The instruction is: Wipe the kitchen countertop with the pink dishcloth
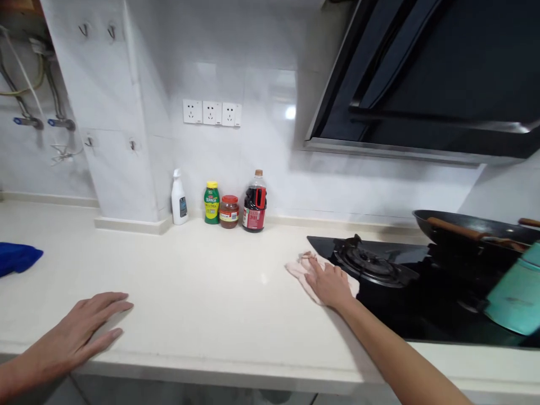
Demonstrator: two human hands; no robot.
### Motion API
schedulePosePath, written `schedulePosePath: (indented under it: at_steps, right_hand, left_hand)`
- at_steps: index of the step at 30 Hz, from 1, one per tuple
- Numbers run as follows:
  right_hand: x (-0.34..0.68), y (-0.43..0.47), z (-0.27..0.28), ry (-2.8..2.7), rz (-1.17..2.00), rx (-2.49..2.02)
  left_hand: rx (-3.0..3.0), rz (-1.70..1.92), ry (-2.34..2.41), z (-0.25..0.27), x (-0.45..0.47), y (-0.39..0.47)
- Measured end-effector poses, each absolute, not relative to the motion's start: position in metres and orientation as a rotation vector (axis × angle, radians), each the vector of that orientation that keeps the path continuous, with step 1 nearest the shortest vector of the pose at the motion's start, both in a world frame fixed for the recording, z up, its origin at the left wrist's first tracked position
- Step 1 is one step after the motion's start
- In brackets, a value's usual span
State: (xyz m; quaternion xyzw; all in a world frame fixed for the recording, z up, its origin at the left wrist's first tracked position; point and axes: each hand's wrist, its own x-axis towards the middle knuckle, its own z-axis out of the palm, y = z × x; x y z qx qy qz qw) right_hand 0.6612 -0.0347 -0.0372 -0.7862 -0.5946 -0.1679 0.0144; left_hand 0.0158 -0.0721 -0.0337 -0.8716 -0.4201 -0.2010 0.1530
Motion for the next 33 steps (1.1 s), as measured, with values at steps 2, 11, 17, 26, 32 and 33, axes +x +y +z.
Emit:
schedulePosePath:
  at_steps: [2,11,17,26,32,33]
  right_hand:
    - [0.655,0.002,-0.029,-1.775,-0.448,-2.497]
    - [0.549,0.110,0.000,-1.833,-0.008,-2.435]
    - [0.413,0.099,0.009,-2.329,0.133,-1.971]
    - [0.389,0.012,0.002,-2.668,0.202,-1.359]
    - [0.529,0.022,0.008,-2.190,0.040,-2.149]
    - [0.552,0.018,0.008,-2.092,0.020,-2.248]
  left_hand:
    - [-2.506,-0.578,-1.202,-0.038,0.014,-0.071]
    - [-2.534,-0.601,-1.268,-0.043,0.011,-0.075]
    - [-2.479,-0.657,-1.322,-0.045,0.012,-0.071]
    - [-2.433,-0.603,-1.525,-0.041,0.014,-0.063]
    - [-2.442,-0.590,-1.609,-0.026,0.025,-0.071]
    - [-2.444,-0.590,-1.626,-0.024,0.026,-0.072]
